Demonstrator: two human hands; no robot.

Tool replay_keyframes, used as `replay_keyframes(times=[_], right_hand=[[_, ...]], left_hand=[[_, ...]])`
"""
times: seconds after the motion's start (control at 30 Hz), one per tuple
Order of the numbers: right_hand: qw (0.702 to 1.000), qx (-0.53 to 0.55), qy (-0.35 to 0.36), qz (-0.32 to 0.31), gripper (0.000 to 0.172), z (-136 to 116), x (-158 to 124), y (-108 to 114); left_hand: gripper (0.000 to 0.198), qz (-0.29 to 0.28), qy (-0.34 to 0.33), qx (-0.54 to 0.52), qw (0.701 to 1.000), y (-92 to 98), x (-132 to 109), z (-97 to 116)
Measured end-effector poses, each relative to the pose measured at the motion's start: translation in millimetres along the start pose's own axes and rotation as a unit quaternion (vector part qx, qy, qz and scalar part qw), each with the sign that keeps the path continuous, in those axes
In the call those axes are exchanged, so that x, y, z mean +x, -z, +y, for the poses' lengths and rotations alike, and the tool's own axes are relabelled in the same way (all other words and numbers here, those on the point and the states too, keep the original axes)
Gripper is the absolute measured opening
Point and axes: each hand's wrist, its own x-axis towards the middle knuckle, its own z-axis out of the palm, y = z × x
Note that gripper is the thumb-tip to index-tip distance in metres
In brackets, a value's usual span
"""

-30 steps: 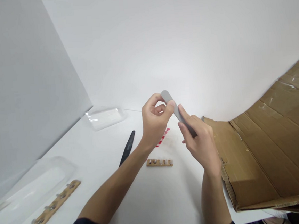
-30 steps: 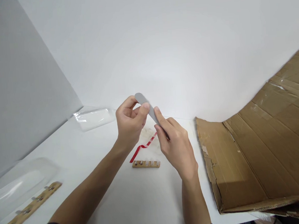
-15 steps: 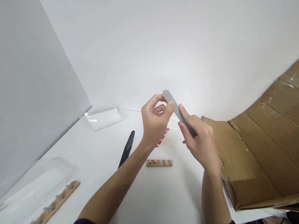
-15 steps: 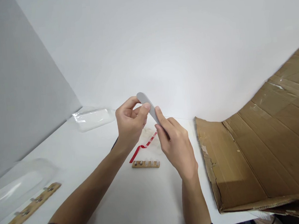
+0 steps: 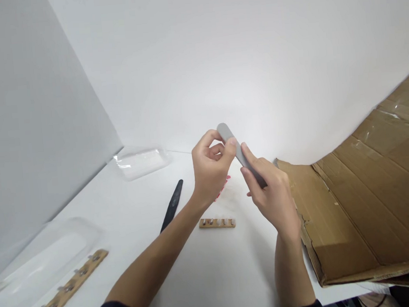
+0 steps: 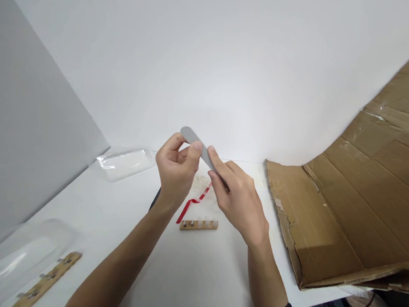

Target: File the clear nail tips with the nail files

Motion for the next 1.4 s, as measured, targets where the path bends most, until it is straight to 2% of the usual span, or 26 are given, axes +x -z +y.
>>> replay_keyframes(times=[0.17, 0.33, 0.63, 0.97, 1.4], right_hand=[[1.000, -0.005, -0.002, -0.005, 0.050, -0.6, 0.9, -0.1], [1.000, 0.000, -0.004, -0.002, 0.051, 0.8, -0.2, 0.4], [1.000, -0.004, -0.008, 0.006, 0.051, 1.5, -1.4, 1.5], [1.000, -0.004, 0.000, 0.009, 0.053, 1.0, -0.4, 0.3], [0.996, -0.059, -0.001, 0.064, 0.050, 5.8, -1.3, -0.8]], left_hand=[[0.027, 0.030, -0.019, -0.013, 0.999, -0.5, -0.4, 1.4], [0.029, -0.001, 0.003, -0.018, 1.000, -0.1, 1.6, 3.7], [0.037, -0.006, 0.016, -0.001, 1.000, -0.8, -0.2, 3.3], [0.027, 0.011, 0.016, -0.023, 1.000, 0.4, 0.2, -0.3], [0.036, -0.044, 0.116, -0.081, 0.989, -2.2, -0.3, 9.6]])
